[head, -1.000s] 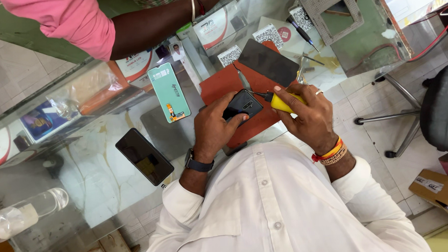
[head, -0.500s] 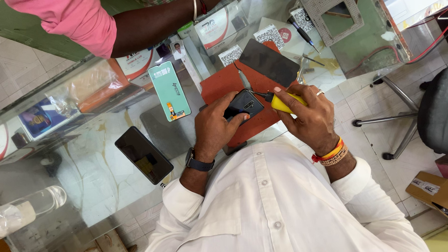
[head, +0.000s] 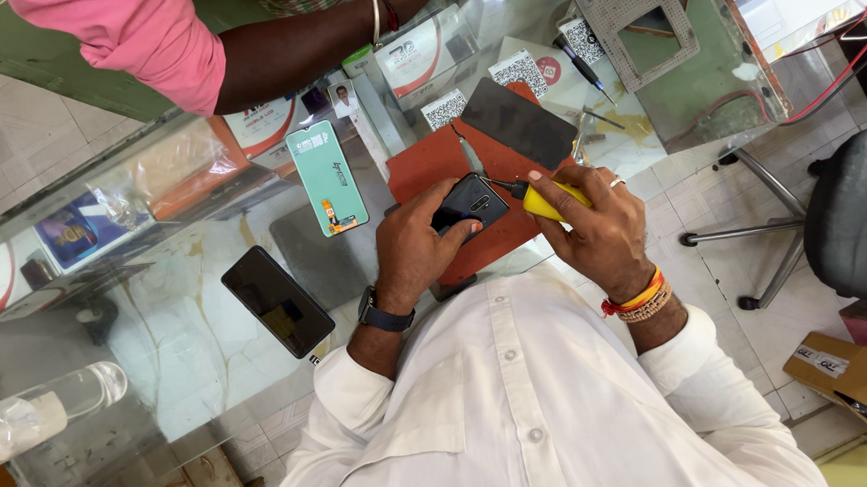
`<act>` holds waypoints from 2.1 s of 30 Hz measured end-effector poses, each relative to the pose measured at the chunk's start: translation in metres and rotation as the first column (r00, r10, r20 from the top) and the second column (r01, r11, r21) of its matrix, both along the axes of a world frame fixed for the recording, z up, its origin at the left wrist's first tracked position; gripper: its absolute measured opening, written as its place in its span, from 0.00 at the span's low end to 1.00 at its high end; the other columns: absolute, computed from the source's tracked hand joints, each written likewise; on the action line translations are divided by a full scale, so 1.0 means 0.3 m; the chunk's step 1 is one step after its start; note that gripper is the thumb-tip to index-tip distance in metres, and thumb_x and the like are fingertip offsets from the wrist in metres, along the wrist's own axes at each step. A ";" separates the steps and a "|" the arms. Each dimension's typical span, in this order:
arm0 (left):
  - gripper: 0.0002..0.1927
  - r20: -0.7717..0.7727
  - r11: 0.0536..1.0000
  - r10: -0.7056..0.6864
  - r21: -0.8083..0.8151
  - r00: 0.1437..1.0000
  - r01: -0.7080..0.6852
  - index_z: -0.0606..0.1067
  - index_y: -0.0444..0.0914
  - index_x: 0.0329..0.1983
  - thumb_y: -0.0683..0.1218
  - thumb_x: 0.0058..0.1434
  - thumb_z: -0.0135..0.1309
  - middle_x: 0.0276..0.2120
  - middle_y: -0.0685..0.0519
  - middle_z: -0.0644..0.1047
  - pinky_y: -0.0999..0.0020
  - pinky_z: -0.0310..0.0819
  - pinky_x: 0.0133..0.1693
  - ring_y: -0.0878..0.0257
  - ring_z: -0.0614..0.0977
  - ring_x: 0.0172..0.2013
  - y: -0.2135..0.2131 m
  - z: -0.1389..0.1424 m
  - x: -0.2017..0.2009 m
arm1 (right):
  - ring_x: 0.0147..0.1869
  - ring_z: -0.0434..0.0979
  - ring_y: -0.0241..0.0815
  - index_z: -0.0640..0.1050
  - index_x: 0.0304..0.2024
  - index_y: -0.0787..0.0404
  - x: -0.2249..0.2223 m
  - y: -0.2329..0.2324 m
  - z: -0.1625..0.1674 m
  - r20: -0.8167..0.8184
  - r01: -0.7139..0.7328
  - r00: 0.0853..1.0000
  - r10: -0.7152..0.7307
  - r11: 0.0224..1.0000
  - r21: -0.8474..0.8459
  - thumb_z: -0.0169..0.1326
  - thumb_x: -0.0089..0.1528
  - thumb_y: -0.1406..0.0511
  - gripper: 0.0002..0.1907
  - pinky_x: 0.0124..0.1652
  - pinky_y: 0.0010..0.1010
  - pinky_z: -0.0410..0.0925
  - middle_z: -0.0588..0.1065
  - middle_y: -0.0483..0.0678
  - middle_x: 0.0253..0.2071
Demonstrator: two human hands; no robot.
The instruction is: The person receives a smartphone and begins disassembly by removing the back cover and prying open the frame. They connect the device to a laptop via wires, then use a screwdriver and a yellow glue bottle to work on the internal components. The person repeatedly handles the phone and a screen protector, applying adhesive and adjusting parts.
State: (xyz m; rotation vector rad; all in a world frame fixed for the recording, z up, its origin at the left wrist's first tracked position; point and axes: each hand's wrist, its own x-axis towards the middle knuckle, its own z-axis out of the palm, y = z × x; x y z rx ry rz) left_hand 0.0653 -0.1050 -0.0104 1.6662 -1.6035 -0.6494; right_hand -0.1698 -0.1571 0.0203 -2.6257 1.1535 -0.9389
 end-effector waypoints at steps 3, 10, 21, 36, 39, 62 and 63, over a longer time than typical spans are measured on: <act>0.31 0.002 1.000 0.002 -0.001 1.000 -0.002 0.76 0.37 0.56 0.51 0.50 0.72 0.45 0.46 0.83 0.63 0.81 0.43 0.55 0.86 0.43 -0.001 0.001 0.000 | 0.41 0.77 0.44 0.82 0.57 0.56 0.000 0.001 -0.001 -0.002 -0.001 1.000 0.001 1.000 -0.001 0.71 0.59 0.64 0.24 0.35 0.33 0.71 0.77 0.50 0.45; 0.31 -0.004 1.000 0.006 0.011 1.000 -0.006 0.76 0.37 0.56 0.51 0.50 0.72 0.45 0.46 0.83 0.63 0.81 0.42 0.55 0.86 0.43 -0.002 0.004 0.000 | 0.41 0.77 0.44 0.82 0.57 0.55 0.002 0.001 0.008 -0.022 0.000 1.000 -0.001 1.000 -0.019 0.71 0.59 0.64 0.24 0.36 0.34 0.71 0.77 0.50 0.46; 0.30 -0.001 1.000 0.017 0.008 1.000 -0.017 0.76 0.37 0.55 0.50 0.49 0.72 0.44 0.47 0.83 0.63 0.80 0.41 0.55 0.86 0.42 -0.019 0.018 -0.018 | 0.41 0.76 0.42 0.82 0.58 0.49 -0.013 -0.030 0.095 -0.204 -0.034 0.979 0.015 0.996 -0.088 0.70 0.55 0.62 0.27 0.35 0.33 0.70 0.77 0.46 0.46; 0.31 -0.029 0.998 0.050 -0.039 0.998 -0.051 0.77 0.38 0.56 0.49 0.49 0.73 0.46 0.46 0.83 0.63 0.80 0.43 0.54 0.86 0.44 -0.020 0.035 -0.008 | 0.39 0.75 0.40 0.82 0.58 0.49 -0.007 0.006 0.092 -0.214 -0.044 0.977 0.021 0.993 -0.108 0.69 0.57 0.64 0.25 0.34 0.32 0.69 0.76 0.44 0.43; 0.31 -0.026 0.998 0.054 -0.041 0.998 -0.055 0.77 0.37 0.56 0.48 0.49 0.73 0.47 0.46 0.82 0.63 0.80 0.44 0.54 0.85 0.45 -0.024 0.040 -0.004 | 0.40 0.75 0.40 0.82 0.58 0.51 -0.015 0.008 0.088 -0.182 -0.019 0.983 -0.005 0.991 -0.131 0.69 0.58 0.63 0.25 0.34 0.31 0.69 0.77 0.45 0.45; 0.30 -0.019 0.999 0.040 -0.033 0.999 -0.041 0.77 0.38 0.56 0.48 0.49 0.73 0.45 0.47 0.83 0.66 0.81 0.41 0.57 0.87 0.42 -0.021 0.057 -0.002 | 0.42 0.76 0.42 0.81 0.60 0.51 -0.014 0.006 0.078 -0.159 -0.006 0.987 -0.016 0.991 -0.134 0.70 0.58 0.63 0.26 0.36 0.33 0.70 0.76 0.47 0.48; 0.30 -0.012 0.998 0.043 -0.034 0.999 -0.043 0.77 0.38 0.56 0.48 0.49 0.73 0.45 0.47 0.83 0.66 0.81 0.41 0.57 0.87 0.43 -0.021 0.055 -0.001 | 0.42 0.76 0.42 0.81 0.60 0.51 -0.014 0.004 0.078 -0.164 -0.006 0.986 -0.016 0.991 -0.135 0.70 0.58 0.63 0.26 0.36 0.32 0.70 0.76 0.47 0.48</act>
